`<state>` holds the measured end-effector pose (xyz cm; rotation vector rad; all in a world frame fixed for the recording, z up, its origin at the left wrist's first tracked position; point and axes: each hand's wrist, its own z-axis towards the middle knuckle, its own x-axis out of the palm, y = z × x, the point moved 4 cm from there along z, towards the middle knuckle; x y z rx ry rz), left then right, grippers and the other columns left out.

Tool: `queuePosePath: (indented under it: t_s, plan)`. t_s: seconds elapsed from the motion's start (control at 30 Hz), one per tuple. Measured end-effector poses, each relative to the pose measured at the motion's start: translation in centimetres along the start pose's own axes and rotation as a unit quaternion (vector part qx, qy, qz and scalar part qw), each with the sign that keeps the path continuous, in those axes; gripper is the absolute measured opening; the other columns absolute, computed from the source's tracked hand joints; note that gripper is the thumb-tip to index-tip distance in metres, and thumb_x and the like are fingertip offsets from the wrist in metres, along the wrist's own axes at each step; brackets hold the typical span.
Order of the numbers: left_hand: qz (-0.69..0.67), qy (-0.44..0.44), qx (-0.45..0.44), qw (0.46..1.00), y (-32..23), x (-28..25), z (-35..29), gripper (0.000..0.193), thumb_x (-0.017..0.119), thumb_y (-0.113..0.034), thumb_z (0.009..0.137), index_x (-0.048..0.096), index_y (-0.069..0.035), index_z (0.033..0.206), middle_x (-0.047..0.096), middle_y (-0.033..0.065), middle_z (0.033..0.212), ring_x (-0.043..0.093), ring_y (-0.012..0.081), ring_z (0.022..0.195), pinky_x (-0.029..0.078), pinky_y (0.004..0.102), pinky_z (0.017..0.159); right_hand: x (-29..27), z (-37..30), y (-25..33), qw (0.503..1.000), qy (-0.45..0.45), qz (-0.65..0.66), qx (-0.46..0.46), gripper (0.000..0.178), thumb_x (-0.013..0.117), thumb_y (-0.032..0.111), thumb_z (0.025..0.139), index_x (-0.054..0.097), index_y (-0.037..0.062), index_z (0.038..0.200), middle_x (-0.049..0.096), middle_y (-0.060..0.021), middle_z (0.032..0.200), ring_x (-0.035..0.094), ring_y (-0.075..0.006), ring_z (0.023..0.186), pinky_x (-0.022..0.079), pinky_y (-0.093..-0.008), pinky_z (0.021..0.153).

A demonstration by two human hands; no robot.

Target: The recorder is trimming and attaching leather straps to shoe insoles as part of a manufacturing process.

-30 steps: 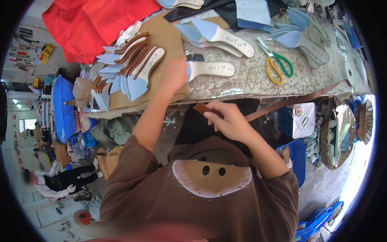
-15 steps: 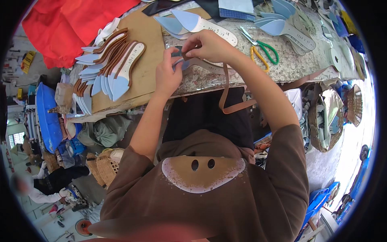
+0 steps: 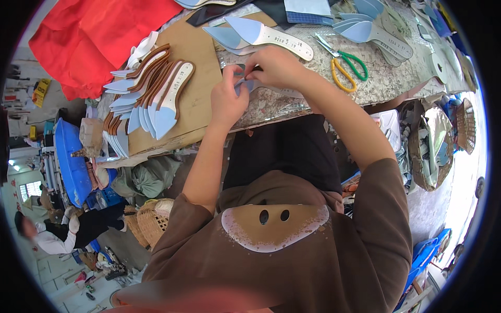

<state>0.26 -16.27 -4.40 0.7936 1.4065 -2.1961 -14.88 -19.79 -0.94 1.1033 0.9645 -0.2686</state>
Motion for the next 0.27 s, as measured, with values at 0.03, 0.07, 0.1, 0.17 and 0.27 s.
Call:
queuePosePath:
  t_s: [0.03,0.07,0.1,0.17,0.27]
  plan:
    - [0.001,0.003,0.001,1.0,0.0,0.1,-0.2,0.031,0.058,-0.005,0.084,0.049,-0.01,0.114,0.069,0.0176,0.086,0.066,0.0393,0.076,0.05,0.0482,0.065,0.6,-0.5,0.4,0.996,-0.046,-0.064,-0.035,0.014,0.072,0.015,0.078,0.07,0.0064,0.089,0.065,-0.0092,0.074,0.065,-0.032,0.077,0.052,-0.0371,0.072]
    - [-0.015,-0.015,0.009,1.0,-0.1,0.1,-0.3,0.029,0.06,-0.007,0.084,0.051,-0.009,0.112,0.069,0.0172,0.084,0.066,0.0389,0.075,0.05,0.0476,0.065,0.5,-0.7,0.4,0.996,-0.05,-0.064,-0.034,0.014,0.072,0.015,0.078,0.07,0.0064,0.089,0.065,-0.0092,0.074,0.065,-0.032,0.077,0.052,-0.0371,0.072]
    - [-0.032,-0.033,0.017,0.999,0.0,0.0,-0.4,0.027,0.062,-0.009,0.084,0.052,-0.009,0.109,0.068,0.0167,0.083,0.066,0.0385,0.075,0.05,0.0469,0.064,0.3,-0.9,0.6,0.993,-0.067,-0.066,-0.075,0.014,0.072,0.017,0.079,0.07,0.0075,0.089,0.063,-0.0081,0.076,0.065,-0.0313,0.077,0.051,-0.038,0.072]
    - [0.011,-0.018,0.036,0.999,0.9,0.1,-0.9,0.028,0.065,-0.013,0.083,0.054,-0.008,0.108,0.068,0.0168,0.083,0.066,0.0382,0.075,0.05,0.046,0.063,-0.3,-1.0,0.3,0.996,-0.069,-0.002,-0.053,0.016,0.072,0.021,0.082,0.068,0.0108,0.093,0.06,-0.0064,0.093,0.065,-0.0279,0.081,0.051,-0.0394,0.073]
    - [0.046,-0.057,0.123,0.99,0.8,0.6,-1.6,0.034,0.07,-0.02,0.083,0.055,-0.008,0.111,0.068,0.0182,0.084,0.067,0.0357,0.079,0.05,0.0439,0.064,-1.7,-0.4,-2.6,0.983,0.149,0.027,0.102,0.033,0.073,0.025,0.081,0.063,0.0099,0.109,0.059,-0.0088,0.104,0.064,-0.0195,0.088,0.05,-0.0376,0.075]
